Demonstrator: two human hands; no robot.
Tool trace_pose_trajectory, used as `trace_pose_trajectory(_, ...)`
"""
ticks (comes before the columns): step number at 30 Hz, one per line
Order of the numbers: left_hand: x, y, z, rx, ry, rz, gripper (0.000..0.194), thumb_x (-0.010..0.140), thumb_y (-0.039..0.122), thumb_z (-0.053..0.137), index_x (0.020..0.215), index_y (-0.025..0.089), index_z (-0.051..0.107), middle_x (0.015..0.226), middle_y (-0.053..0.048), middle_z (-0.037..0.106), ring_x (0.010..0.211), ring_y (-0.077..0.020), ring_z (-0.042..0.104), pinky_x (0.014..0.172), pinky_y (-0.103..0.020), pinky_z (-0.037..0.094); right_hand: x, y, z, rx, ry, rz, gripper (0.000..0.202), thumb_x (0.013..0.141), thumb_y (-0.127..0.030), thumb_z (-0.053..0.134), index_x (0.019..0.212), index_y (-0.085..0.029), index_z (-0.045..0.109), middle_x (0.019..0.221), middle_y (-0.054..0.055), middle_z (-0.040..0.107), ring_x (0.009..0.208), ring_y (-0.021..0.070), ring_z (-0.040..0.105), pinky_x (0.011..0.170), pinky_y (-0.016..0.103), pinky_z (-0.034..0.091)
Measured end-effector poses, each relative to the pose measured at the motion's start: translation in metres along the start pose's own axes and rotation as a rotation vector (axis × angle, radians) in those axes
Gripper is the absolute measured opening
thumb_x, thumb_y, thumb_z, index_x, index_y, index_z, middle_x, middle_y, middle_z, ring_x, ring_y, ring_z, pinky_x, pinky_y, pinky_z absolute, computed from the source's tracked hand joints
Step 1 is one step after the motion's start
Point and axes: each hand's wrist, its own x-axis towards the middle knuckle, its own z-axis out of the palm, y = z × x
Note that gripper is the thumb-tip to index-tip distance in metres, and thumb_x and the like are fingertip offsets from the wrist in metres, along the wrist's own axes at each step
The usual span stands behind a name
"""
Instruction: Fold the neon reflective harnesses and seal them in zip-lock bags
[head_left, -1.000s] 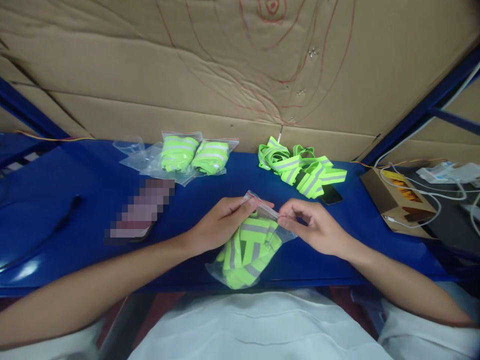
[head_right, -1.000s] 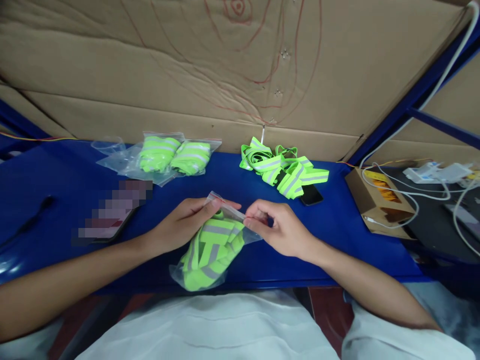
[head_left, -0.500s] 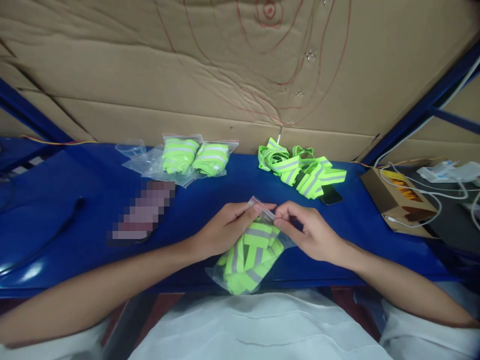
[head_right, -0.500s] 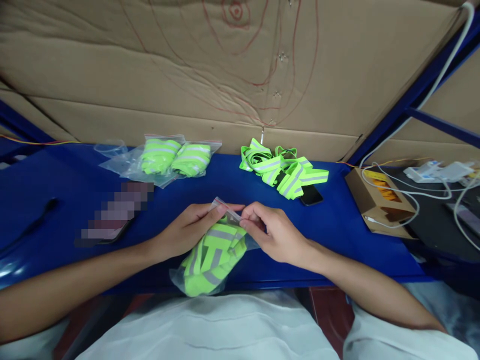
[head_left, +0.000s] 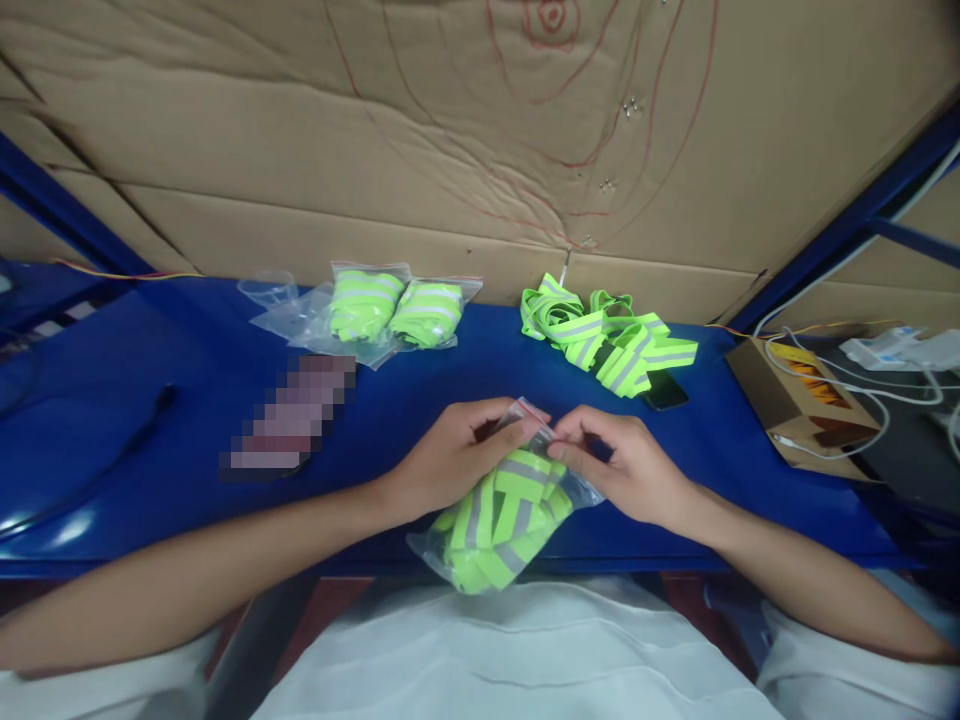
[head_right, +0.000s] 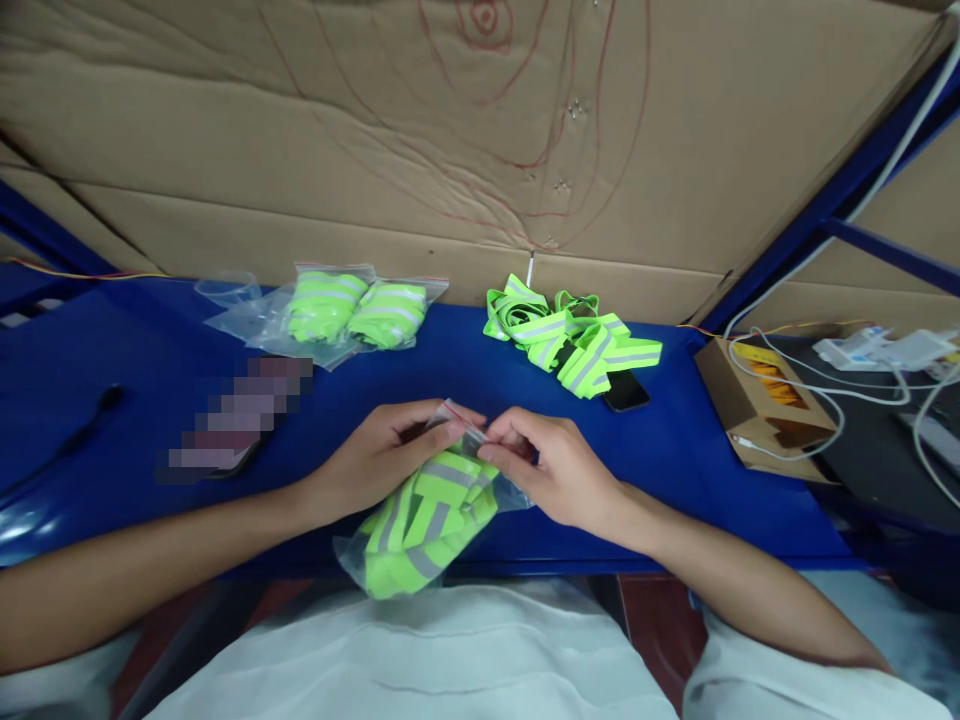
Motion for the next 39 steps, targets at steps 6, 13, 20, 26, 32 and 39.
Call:
trace_pose_trajectory(6, -0.001, -0.002, -0.001, -0.012, 0.077, 0.064, 0.02, 0.092, 0.036, 0.074, 0.091, 0.018, 0.082, 0.09, 0.0, 0.08, 0.082, -0.0116, 0.071, 0.072, -0.017, 0.051, 0.0, 0.001, 0.001, -0.012, -0.023, -0.003, 0.019, 0.102, -0.035, 0.06, 0.093, -0.019, 0.061, 0.072, -0.004, 0.057, 0.064, 0.0079, 0.05, 0.057, 0.019, 0.036)
trace_pose_trajectory(13, 0.001, -0.004, 0.001, 0.039, 0.05, 0.095, 0.024, 0.097, 0.037, 0.067, 0.092, 0.016, 0.078, 0.091, 0.0, 0.078, 0.084, -0.0111, 0.069, 0.074, -0.018, 0.05, 0.003, 0.004, 0.006, 0.031, 0.012, -0.016, 0.016, 0.1, -0.034, 0.063, 0.094, -0.019, 0.062, 0.074, -0.004, 0.057, 0.068, 0.0083, 0.051, 0.065, 0.02, 0.041)
trace_pose_trajectory(20, -0.002, -0.009, 0.003, 0.168, 0.031, 0.24, 0.034, 0.106, 0.037, 0.052, 0.099, 0.014, 0.075, 0.093, -0.004, 0.074, 0.085, -0.0117, 0.069, 0.075, -0.02, 0.05, 0.004, 0.006, 0.008, 0.139, 0.004, 0.021, 0.018, 0.099, -0.036, 0.065, 0.094, -0.019, 0.062, 0.076, -0.004, 0.06, 0.067, 0.0081, 0.051, 0.063, 0.02, 0.04)
trace_pose_trajectory(26, -0.005, -0.008, 0.001, 0.251, 0.023, 0.352, 0.029, 0.107, 0.029, 0.051, 0.095, 0.014, 0.074, 0.09, -0.003, 0.073, 0.081, -0.0092, 0.067, 0.076, -0.019, 0.049, 0.001, 0.001, 0.007, 0.108, -0.066, -0.03, 0.015, 0.103, -0.032, 0.058, 0.095, -0.02, 0.056, 0.072, -0.007, 0.05, 0.065, 0.0073, 0.045, 0.061, 0.02, 0.035)
trace_pose_trajectory(32, -0.004, -0.008, 0.001, 0.22, 0.045, 0.346, 0.023, 0.102, 0.03, 0.06, 0.097, 0.014, 0.077, 0.094, -0.005, 0.077, 0.084, -0.011, 0.071, 0.075, -0.018, 0.051, -0.001, 0.011, 0.006, 0.105, -0.112, 0.005, 0.019, 0.105, -0.039, 0.057, 0.101, -0.021, 0.056, 0.073, -0.007, 0.049, 0.065, 0.0072, 0.044, 0.059, 0.02, 0.034)
trace_pose_trajectory(39, -0.01, 0.007, -0.011, 0.189, 0.046, 0.401, 0.024, 0.101, 0.029, 0.062, 0.096, 0.012, 0.079, 0.091, -0.007, 0.077, 0.083, -0.0129, 0.07, 0.076, -0.021, 0.052, -0.004, 0.013, 0.001, 0.16, -0.265, 0.039, 0.022, 0.107, -0.044, 0.054, 0.106, -0.022, 0.056, 0.073, -0.007, 0.048, 0.064, 0.008, 0.043, 0.058, 0.021, 0.033)
